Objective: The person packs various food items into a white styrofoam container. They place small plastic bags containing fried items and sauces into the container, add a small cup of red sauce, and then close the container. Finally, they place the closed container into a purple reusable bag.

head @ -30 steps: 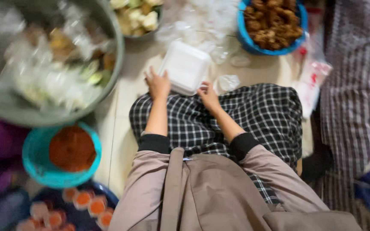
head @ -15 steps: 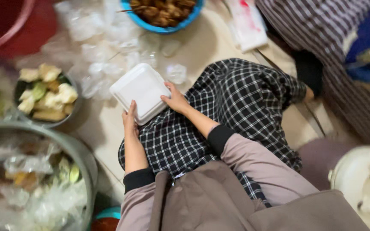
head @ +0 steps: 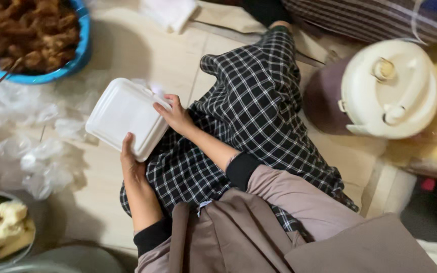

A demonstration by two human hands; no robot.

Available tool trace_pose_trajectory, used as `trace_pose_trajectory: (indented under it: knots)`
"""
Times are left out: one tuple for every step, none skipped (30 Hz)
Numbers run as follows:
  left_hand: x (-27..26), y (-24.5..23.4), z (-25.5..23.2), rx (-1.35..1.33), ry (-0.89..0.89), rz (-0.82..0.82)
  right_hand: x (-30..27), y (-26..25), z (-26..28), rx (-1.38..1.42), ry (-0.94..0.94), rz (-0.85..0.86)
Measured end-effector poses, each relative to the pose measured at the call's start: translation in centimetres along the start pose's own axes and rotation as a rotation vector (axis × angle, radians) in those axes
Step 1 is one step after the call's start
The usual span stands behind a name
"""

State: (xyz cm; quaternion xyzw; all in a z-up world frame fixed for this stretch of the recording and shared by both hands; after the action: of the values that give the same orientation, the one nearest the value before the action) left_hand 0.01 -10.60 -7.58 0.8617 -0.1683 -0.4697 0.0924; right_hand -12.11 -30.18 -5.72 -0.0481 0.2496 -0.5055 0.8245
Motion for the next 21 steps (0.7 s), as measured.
trace_pose_trajectory:
  knots:
    - [-0.1, 0.7, 0.4, 0.036, -0.008, 0.02, 0.4, -1.3, 0.4, 0.03, 0.037, 0.006]
    - [-0.2, 1.2, 0.8, 0.064, -0.009, 0.034, 0.7, -2.4, 1.0, 0.059, 0.068, 0.022]
    - [-0.2, 1.6, 1.1, 0.092, -0.01, 0.047, 0.9, -3.4, 1.7, 0.037, 0.087, 0.048]
    - [-0.2, 1.9, 1.6, 0.15, -0.02, 0.057, 1.2, -4.3, 2.5, 0.014, 0.104, 0.082]
    - [-0.3, 2.1, 2.0, 0.208, -0.029, 0.066, 1.2, -5.3, 3.1, -0.009, 0.121, 0.116]
    - [-0.4, 2.0, 2.4, 0.257, -0.032, 0.066, 1.1, -6.0, 4.3, 0.078, 0.101, 0.158]
    - [-0.7, 2.3, 2.7, 0.275, -0.023, 0.105, 0.9, -6.8, 5.4, 0.165, 0.083, 0.2]
    - [-1.0, 2.5, 3.0, 0.291, -0.011, 0.137, 0.3, -7.1, 6.4, 0.252, 0.066, 0.252]
    - [-1.3, 2.4, 3.0, 0.307, 0.002, 0.168, -0.5, -7.7, 6.7, 0.256, 0.079, 0.273]
    - [-1.6, 2.3, 3.0, 0.294, 0.004, 0.203, -1.3, -8.1, 7.1, 0.26, 0.092, 0.298]
    - [-2.0, 2.4, 3.0, 0.281, 0.006, 0.239, -2.0, -8.4, 7.4, 0.262, 0.104, 0.323]
    - [-2.5, 2.3, 3.1, 0.265, 0.008, 0.269, -2.6, -8.5, 7.7, 0.269, 0.113, 0.325]
    - [-2.9, 2.2, 3.0, 0.253, 0.037, 0.272, -3.0, -8.5, 7.9, 0.275, 0.122, 0.326]
    - [-3.3, 2.1, 2.9, 0.239, 0.067, 0.271, -3.5, -8.2, 8.0, 0.279, 0.132, 0.332]
    - [-3.7, 1.9, 2.6, 0.225, 0.098, 0.269, -3.9, -8.0, 8.1, 0.286, 0.124, 0.332]
    - [-4.2, 1.6, 2.3, 0.23, 0.126, 0.244, -4.3, -7.7, 8.2, 0.294, 0.115, 0.334]
    - [-4.8, 1.5, 2.0, 0.235, 0.153, 0.218, -4.6, -7.4, 8.3, 0.302, 0.107, 0.336]
    - [-5.6, 1.3, 1.6, 0.241, 0.18, 0.191, -5.0, -6.8, 8.4, 0.321, 0.108, 0.362]
    - [-6.5, 1.2, 1.1, 0.223, 0.21, 0.165, -5.4, -6.3, 8.6, 0.34, 0.109, 0.388]
    - [-7.4, 1.1, 0.6, 0.207, 0.239, 0.141, -5.8, -5.8, 8.9, 0.361, 0.111, 0.412]
    - [-8.5, 0.8, 0.1, 0.192, 0.268, 0.118, -6.0, -5.2, 9.3, 0.335, 0.103, 0.441]
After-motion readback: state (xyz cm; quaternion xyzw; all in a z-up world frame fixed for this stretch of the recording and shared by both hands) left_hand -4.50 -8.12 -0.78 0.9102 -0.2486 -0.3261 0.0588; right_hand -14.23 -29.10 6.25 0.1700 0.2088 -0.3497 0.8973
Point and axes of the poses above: each hand's wrist, its own x-axis towards the middle knuckle, its own y-axis out of the palm, z = x × y, the point moved 8 cm from there along x, towards the middle knuckle, and after that the axes turned 8 degrees about -z, right-handed, at the moved point
